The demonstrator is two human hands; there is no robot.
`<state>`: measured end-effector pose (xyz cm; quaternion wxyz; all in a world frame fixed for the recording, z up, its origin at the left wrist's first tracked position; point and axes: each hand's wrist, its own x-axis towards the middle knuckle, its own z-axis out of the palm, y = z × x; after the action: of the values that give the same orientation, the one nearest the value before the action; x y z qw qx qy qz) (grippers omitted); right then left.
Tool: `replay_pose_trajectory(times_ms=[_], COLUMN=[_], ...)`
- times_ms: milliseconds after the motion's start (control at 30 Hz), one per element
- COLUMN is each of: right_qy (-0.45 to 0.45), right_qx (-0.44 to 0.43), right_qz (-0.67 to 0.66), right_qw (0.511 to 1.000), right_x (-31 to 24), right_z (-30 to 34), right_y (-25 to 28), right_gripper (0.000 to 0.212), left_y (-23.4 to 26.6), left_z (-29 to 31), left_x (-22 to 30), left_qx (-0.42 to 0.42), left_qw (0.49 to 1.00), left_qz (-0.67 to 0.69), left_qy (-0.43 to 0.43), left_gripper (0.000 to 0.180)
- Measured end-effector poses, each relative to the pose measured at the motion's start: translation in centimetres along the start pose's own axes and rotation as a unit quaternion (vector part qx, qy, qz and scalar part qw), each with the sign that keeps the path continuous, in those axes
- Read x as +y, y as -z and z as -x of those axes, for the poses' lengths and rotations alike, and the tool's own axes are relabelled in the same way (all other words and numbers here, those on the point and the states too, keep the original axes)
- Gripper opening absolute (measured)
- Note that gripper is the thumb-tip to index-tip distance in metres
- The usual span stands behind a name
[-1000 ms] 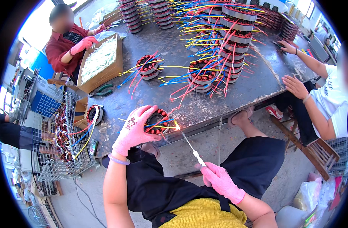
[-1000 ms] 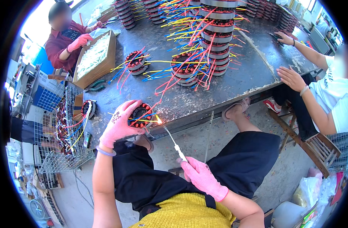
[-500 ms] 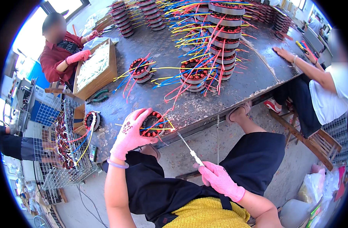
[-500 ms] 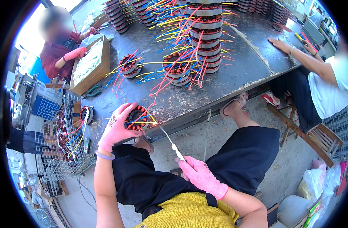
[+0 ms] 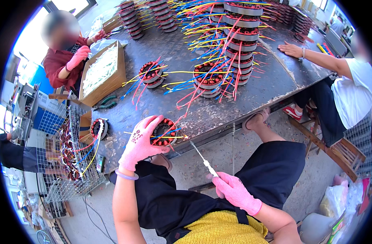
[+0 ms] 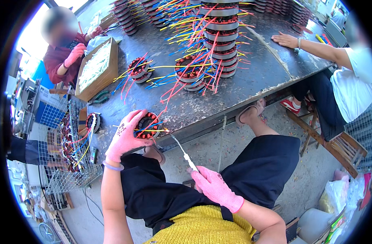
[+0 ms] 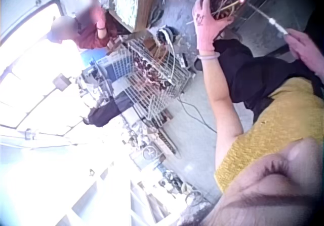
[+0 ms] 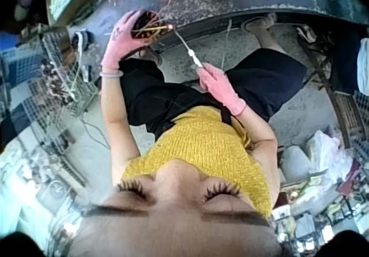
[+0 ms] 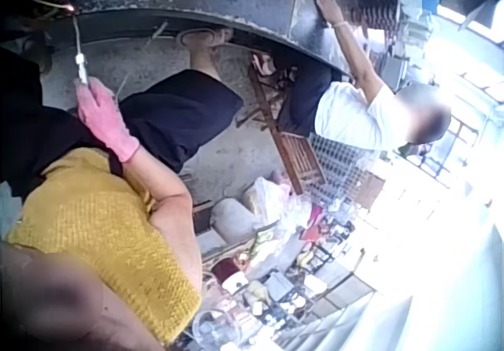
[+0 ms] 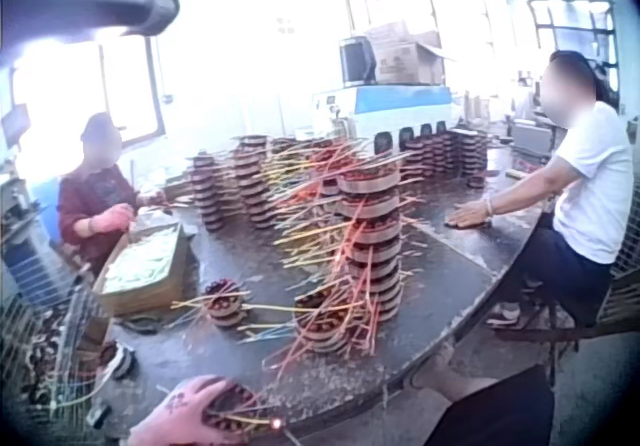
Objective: The person solders wire connections on electric motor stators using a handheld soldering iron and luego stacks the finished components into a tall pile on the table.
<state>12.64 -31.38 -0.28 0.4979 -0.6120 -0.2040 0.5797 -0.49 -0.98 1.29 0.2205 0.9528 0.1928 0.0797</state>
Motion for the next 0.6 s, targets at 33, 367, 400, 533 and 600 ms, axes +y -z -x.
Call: replay_pose_trajectory(times_ms=[33,367,400,533,600], right_qy=[-0.003,-0.004,-0.003,0.001,0.005], right_qx=[0.002,0.008,0.007,0.000,0.000], right_qz=[-0.001,-0.015,-0.009,0.005,0.008], right_qw=[1.000,1.000,1.000,1.000,1.000], right_x=[-0.15,0.14,0.03,-0.11,0.21], right_z=[0.03,0.02,0.02,-0.01,-0.09], right_y=[0.04,-0.02,-0.02,0.00,0.12], right_gripper=[0.037,0.035,0.035,0.037,0.037], left_y=[0.03,-0.05,-0.05,-0.07,-0.08], left_z=[-0.05,0.03,0.02,-0.04,-0.11], left_x=[0.06,-0.22,-0.26,-0.05,0.07], left_qx=[-0.001,-0.001,-0.002,-0.001,-0.002], left_qw=[1.000,1.000,1.000,1.000,1.000], left_qz=[0.000,-0.002,-0.001,-0.005,-0.003], left_qy=[0.000,-0.003,-0.004,0.001,0.002], left_gripper=[0.099,0.101,0.102,0.099,0.099])
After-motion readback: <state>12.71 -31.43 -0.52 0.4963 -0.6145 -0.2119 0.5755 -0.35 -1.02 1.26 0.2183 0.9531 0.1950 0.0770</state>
